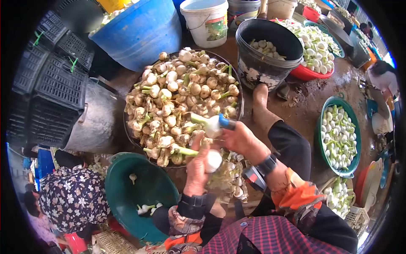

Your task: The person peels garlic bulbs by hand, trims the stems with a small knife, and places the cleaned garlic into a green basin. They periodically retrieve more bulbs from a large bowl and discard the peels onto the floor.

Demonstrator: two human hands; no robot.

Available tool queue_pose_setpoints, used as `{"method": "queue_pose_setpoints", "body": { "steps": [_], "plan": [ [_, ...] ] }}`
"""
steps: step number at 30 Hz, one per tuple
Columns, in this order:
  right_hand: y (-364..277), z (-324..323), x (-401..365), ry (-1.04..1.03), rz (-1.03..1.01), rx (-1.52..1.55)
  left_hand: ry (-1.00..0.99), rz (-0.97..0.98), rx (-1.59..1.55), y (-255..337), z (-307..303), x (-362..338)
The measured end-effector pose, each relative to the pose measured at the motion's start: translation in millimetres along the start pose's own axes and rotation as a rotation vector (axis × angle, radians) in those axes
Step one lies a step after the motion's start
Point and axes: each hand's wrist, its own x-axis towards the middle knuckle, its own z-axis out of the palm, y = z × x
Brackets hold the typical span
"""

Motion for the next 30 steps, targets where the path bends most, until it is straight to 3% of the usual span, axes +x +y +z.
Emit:
{"method": "queue_pose_setpoints", "body": {
  "steps": [1, 4, 6, 9, 11, 14, 18, 22, 25, 29, 30],
  "plan": [
    [3.1, -0.3, -13.7, -0.048, -0.031, 0.084, -0.051, -0.015, 0.011, -3.4, 10.0, -2.0],
    [10.2, 5.0, -42.7, -0.049, -0.319, -0.115, -0.1, -0.021, -0.007, -3.8, 44.1, -14.7],
    [0.3, 7.0, -67.6, -0.095, -0.406, -0.322, -0.164, -0.052, -0.064, -3.8, 49.6, -19.0],
    [-26.6, 10.3, -104.2, -0.204, -0.492, -0.534, -0.155, 0.023, 0.051, 5.1, 68.0, -28.2],
    [-40.5, 21.4, -120.9, -0.146, -0.491, -0.74, -0.179, 0.068, 0.304, 5.3, 73.1, -31.6],
    [-40.9, 14.0, -122.5, 0.057, -0.334, -0.728, -0.226, 0.209, 0.541, 1.7, 80.2, -38.0],
    [-25.1, 12.8, -121.5, 0.201, -0.33, -0.155, -0.006, 0.165, 0.405, -4.5, 77.8, -27.5],
    [-21.9, 9.3, -119.2, 0.224, -0.418, -0.166, 0.032, 0.118, 0.402, 0.9, 87.5, -44.3],
    [-8.4, 9.1, -113.7, 0.234, -0.59, -0.497, -0.041, 0.388, 0.751, 0.4, 92.1, -51.5],
    [2.9, 10.7, -111.8, 0.282, -0.786, -0.519, -0.004, 0.425, 0.829, 2.1, 93.9, -46.1],
    [-1.1, 8.3, -111.5, 0.298, -0.683, -0.426, -0.015, 0.459, 0.875, 1.2, 93.7, -43.6]
  ]
}}
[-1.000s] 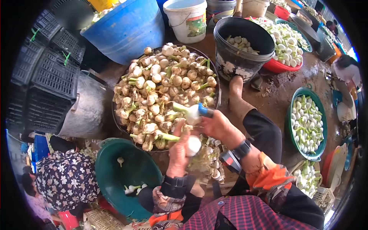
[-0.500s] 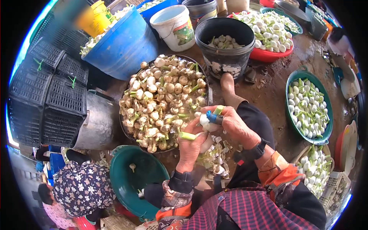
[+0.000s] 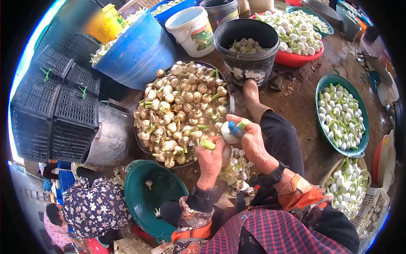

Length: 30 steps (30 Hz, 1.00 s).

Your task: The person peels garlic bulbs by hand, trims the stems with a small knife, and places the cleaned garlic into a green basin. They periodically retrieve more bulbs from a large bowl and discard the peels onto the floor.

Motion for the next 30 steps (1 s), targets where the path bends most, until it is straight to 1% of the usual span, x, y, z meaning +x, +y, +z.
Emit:
{"method": "queue_pose_setpoints", "body": {
  "steps": [1, 3, 4, 5, 7, 8, 9, 10, 11, 12, 13, 14, 15, 16, 17, 18, 19, 21, 22, 23, 24, 25, 26, 27, 28, 29, 30],
  "plan": [
    [-4.4, -0.8, 2.3, 0.092, 0.213, 0.185, 0.029, -0.083, -0.141, -7.0, 1.1, 2.3],
    [-7.5, -10.2, 5.3, 0.119, 0.307, 0.544, 0.085, -0.246, -0.419, -20.9, 3.3, 9.9],
    [-7.8, -16.1, 7.2, 0.092, 0.309, 0.675, 0.162, -0.407, -0.564, -18.6, 3.5, 13.6],
    [-9.1, -22.7, 6.8, 0.075, 0.275, 0.695, 0.197, -0.514, -0.64, -29.7, 1.6, 21.9],
    [-6.1, -37.6, 8.5, 0.035, 0.28, 0.757, 0.107, -0.549, -0.801, -38.6, 4.2, 36.2],
    [-6.8, -41.4, 8.7, 0.078, 0.312, 0.81, -0.021, -0.576, -0.905, -28.3, 12.7, 44.7],
    [-13.2, -44.4, 8.0, -0.037, 0.218, 0.866, -0.143, -0.602, -1.01, -11.8, 26.7, 48.6],
    [-16.5, -57.9, 12.0, -0.029, 0.118, 0.92, -0.085, -0.544, -1.04, 5.0, 52.6, 55.7],
    [-18.9, -69.8, 16.8, -0.043, 0.031, 0.978, -0.298, -0.457, -1.136, 30.8, 74.7, 60.3],
    [-47.7, -80.1, 13.3, 0.443, 0.005, 0.949, -0.345, -0.413, -1.016, 71.6, 103.1, 58.3],
    [-72.4, -104.8, 5.3, 0.344, -0.019, 0.928, -0.592, -0.395, -1.211, 66.3, 132.5, 65.5],
    [-86.7, -135.9, 3.5, 0.331, -0.069, 0.914, -0.706, -0.22, -1.111, 75.0, 157.6, 56.5],
    [-100.0, -175.5, -2.4, 0.387, -0.141, 0.919, -0.795, -0.036, -1.018, 88.8, 180.0, 46.4],
    [-111.9, -215.8, -7.5, 0.472, -0.188, 0.934, -0.795, 0.22, -0.977, 103.7, 193.9, 33.0],
    [-120.0, -253.9, -11.7, 0.583, -0.227, 0.941, -0.876, 0.096, -1.083, 113.3, 202.9, 30.3],
    [-124.0, -291.2, -19.1, 0.737, -0.264, 0.934, -0.944, -0.04, -1.184, 122.9, 212.3, 27.8],
    [-125.1, -308.4, -25.8, 0.871, -0.307, 0.859, -1.07, -0.58, -1.445, 123.8, 210.5, 30.2],
    [-126.6, -345.7, -37.5, 1.151, -0.354, 0.677, -0.953, -0.437, -1.154, 119.1, 183.6, 30.3],
    [-119.8, -378.3, -40.4, 1.276, -0.353, 0.603, -0.9, -0.344, -1.04, 103.4, 165.0, 34.3],
    [-111.2, -402.6, -36.0, 1.316, -0.318, 0.571, -0.759, -0.365, -0.988, 89.4, 141.7, 35.7],
    [-98.1, -429.2, -30.7, 1.335, -0.261, 0.55, -0.691, -0.345, -0.925, 63.5, 113.9, 39.4],
    [-87.6, -443.1, -17.5, 1.28, -0.192, 0.551, -0.599, -0.409, -0.866, 49.4, 79.4, 40.1],
    [-82.5, -444.2, 1.3, 1.145, -0.126, 0.555, -0.498, -0.414, -0.846, 28.0, 50.0, 37.3],
    [-79.1, -431.7, 26.8, 0.945, -0.061, 0.534, -0.409, -0.413, -0.732, 0.0, 25.6, 30.8],
    [-75.3, -414.2, 55.1, 0.583, -0.016, 0.406, -0.376, -0.43, -0.612, -22.5, 2.1, 22.8],
    [-87.4, -333.1, 81.0, 0.436, 0.041, 0.262, -0.342, -0.447, -0.494, -39.0, -17.5, 15.2],
    [-95.8, -268.0, 106.7, 0.2, 0.082, 0.114, -0.305, -0.476, -0.346, -50.0, -31.5, 7.9]
  ]
}}
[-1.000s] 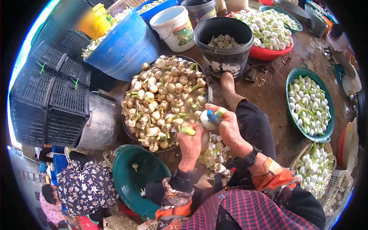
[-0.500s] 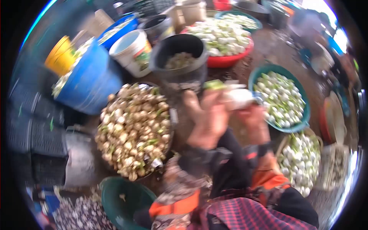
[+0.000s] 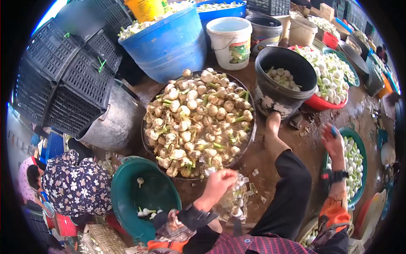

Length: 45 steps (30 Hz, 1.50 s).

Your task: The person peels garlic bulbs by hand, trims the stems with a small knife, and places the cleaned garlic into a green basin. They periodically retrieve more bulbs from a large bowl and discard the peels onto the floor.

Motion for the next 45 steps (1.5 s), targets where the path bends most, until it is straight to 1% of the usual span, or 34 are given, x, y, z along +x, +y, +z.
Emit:
{"method": "queue_pose_setpoints", "body": {
  "steps": [1, 2, 3, 4, 5, 7, 9, 10, 12, 13, 14, 15, 16, 17, 19, 20, 21, 22, 23, 25, 27, 29, 30, 31, 33, 34, 35, 37, 39, 40, 41, 43, 44, 45],
  "plan": [
    [-0.6, 82.6, -1.9, -0.113, -0.052, -0.271, 0.078, -0.04, 0.122, -8.7, -11.0, -4.5],
    [10.1, 142.3, 11.0, -0.181, -0.043, -0.472, 0.091, -0.096, 0.093, -16.3, -18.8, -5.6],
    [20.9, 191.1, 25.6, -0.247, -0.036, -0.672, 0.102, -0.153, 0.065, -22.5, -26.5, -3.8],
    [35.4, 229.6, 43.9, -0.365, -0.022, -0.797, 0.107, -0.207, 0.046, -25.1, -30.3, -0.3],
    [54.1, 262.5, 65.7, -0.485, -0.009, -0.92, 0.029, -0.22, 0.027, -50.8, -38.1, 9.0],
    [102.7, 319.7, 115.6, -0.621, -0.143, -1.026, 0.119, 0.319, 0.317, -59.3, -31.3, 16.0],
    [147.7, 368.1, 168.8, -0.627, -0.234, -1.13, 0.14, 0.375, 0.445, -36.4, -36.8, 18.6],
    [164.0, 392.1, 190.9, -0.63, -0.359, -1.198, 0.036, 0.249, 0.151, -47.1, -42.3, 22.8],
    [190.7, 430.0, 223.2, -0.619, -0.545, -1.262, -0.074, 0.024, 0.066, -78.9, -51.8, 28.1],
    [212.5, 439.1, 251.2, -0.549, -0.671, -1.278, -0.121, -0.09, 0.033, -77.0, -57.5, 32.0],
    [232.6, 443.7, 276.5, -0.52, -0.629, -1.255, -0.075, -0.049, -0.044, -73.2, -61.9, 32.4],
    [252.0, 446.2, 297.8, -0.489, -0.581, -1.229, -0.03, -0.012, -0.117, -51.9, -66.4, 31.0],
    [284.8, 435.4, 340.2, -0.548, -0.535, -1.214, 0.048, 0.012, -0.13, -59.5, -66.1, 35.0],
    [288.2, 435.0, 330.9, -0.55, -0.531, -1.302, 0.089, -0.021, -0.156, -57.3, -69.4, 37.8],
    [267.3, 447.0, 305.9, -0.478, -0.19, -1.16, 0.168, -0.08, -0.217, -48.2, -70.0, 38.8],
    [266.5, 444.6, 295.7, -0.407, -0.409, -1.203, 0.231, 0.005, -0.246, -54.7, -67.0, 40.2],
    [268.0, 438.6, 285.5, -0.355, -0.582, -1.174, 0.24, 0.018, -0.302, -55.0, -66.5, 40.4],
    [264.7, 429.8, 273.5, -0.399, -0.569, -1.043, 0.248, 0.035, -0.36, -53.8, -66.0, 41.8],
    [257.7, 419.3, 257.5, -0.44, -0.556, -0.913, 0.254, 0.055, -0.418, -51.5, -65.6, 43.1],
    [234.1, 401.5, 183.7, -0.661, -0.371, -0.497, 0.128, -0.071, -0.603, -45.6, -77.3, 39.9],
    [226.2, 389.8, 96.9, -0.698, -0.205, -0.295, 0.22, -0.003, -0.799, -29.0, -78.6, 41.1],
    [241.0, 373.5, 20.6, -0.644, -0.281, -0.296, 0.16, 0.104, -0.932, -32.3, -79.5, 43.7],
    [248.5, 357.4, -3.2, -0.733, -0.313, -0.439, 0.152, 0.133, -1.047, -29.2, -79.5, 45.5],
    [252.0, 350.6, -22.2, -0.821, -0.345, -0.578, 0.078, 0.145, -1.118, -13.9, -83.2, 44.8],
    [242.1, 341.5, -53.2, -0.94, -0.189, -0.482, 0.07, 0.162, -1.003, -20.2, -87.7, 41.2],
    [243.1, 339.2, -60.3, -0.75, -0.151, -0.67, 0.166, 0.177, -0.96, -15.1, -85.3, 36.6],
    [240.8, 337.6, -64.6, -0.716, -0.07, -0.563, 0.196, 0.108, -0.822, -15.9, -87.3, 32.5],
    [229.7, 348.2, -66.6, -0.632, 0.076, -0.343, 0.43, 0.27, -0.314, -12.2, -80.8, 29.0],
    [228.0, 354.2, -79.9, -0.734, -0.056, -0.515, 0.567, 0.41, -0.128, -28.0, -78.1, 36.5],
    [235.2, 353.7, -85.4, -0.685, -0.141, -0.655, 0.623, 0.449, 0.185, -4.8, -78.9, 22.1],
    [240.8, 354.7, -91.4, -0.632, -0.228, -0.792, 0.647, 0.482, 0.229, -1.4, -78.5, 20.3],
    [243.7, 357.5, -102.6, -0.498, -0.31, -0.813, 0.703, 0.543, 0.317, 1.3, -77.0, 16.8],
    [240.0, 357.4, -107.4, -0.536, -0.336, -0.782, 0.648, 0.48, 0.224, 0.5, -77.8, 16.8],
    [236.3, 357.2, -111.1, -0.574, -0.358, -0.75, 0.578, 0.48, 0.173, 3.4, -79.8, 13.2]
  ]
}}
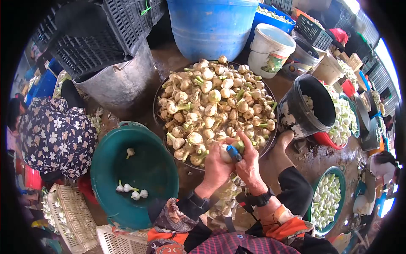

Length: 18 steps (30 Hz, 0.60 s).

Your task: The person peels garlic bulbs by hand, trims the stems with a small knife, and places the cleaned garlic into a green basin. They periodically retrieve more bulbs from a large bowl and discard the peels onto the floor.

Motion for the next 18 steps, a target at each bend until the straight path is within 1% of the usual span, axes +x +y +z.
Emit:
{"method": "queue_pose_setpoints", "body": {
  "steps": [2, 3, 6, 7, 8, 10, 12, 13, 14, 16, 17, 18],
  "plan": [
    [-3.3, -7.3, -3.4, -0.094, -0.015, 0.037, -0.121, -0.03, -0.131, 6.2, -8.1, -2.1],
    [-3.7, -13.2, -6.6, -0.136, -0.018, 0.054, -0.177, -0.127, -0.166, 3.8, -8.5, -4.3],
    [4.1, -31.5, -16.6, -0.225, -0.058, 0.26, -0.31, -0.215, -0.358, 4.3, -11.3, -3.7],
    [4.8, -44.8, -18.5, -0.251, -0.029, 0.111, -0.388, -0.398, -0.472, 12.9, -18.4, -3.1],
    [10.0, -44.3, -23.3, -0.177, -0.062, 0.19, -0.457, -0.439, -0.535, 10.3, -21.3, -1.5],
    [-0.1, -51.1, -27.7, -0.128, -0.049, -0.017, -0.558, -0.561, -0.672, 13.7, -24.6, -1.2],
    [-0.5, -46.7, -28.2, 0.012, -0.042, 0.139, -0.793, -0.567, -0.975, 6.8, -24.7, -1.0],
    [-4.3, -42.2, -31.0, 0.042, 0.021, 0.271, -0.84, -0.626, -1.182, -0.5, -20.1, -3.8],
    [1.9, -42.3, -32.9, 0.088, 0.046, 0.296, -0.878, -0.682, -1.389, -9.5, -14.9, -5.9],
    [6.1, -38.9, -33.1, 0.173, 0.1, 0.346, -0.625, -0.766, -1.223, -11.1, -9.6, -6.1],
    [4.6, -44.0, -34.1, 0.197, 0.098, 0.305, -0.503, -0.796, -1.135, -12.2, -6.0, -4.1],
    [1.0, -45.3, -33.6, 0.223, 0.065, 0.171, -0.346, -0.724, -0.912, -13.1, -2.1, -6.2]
  ]
}}
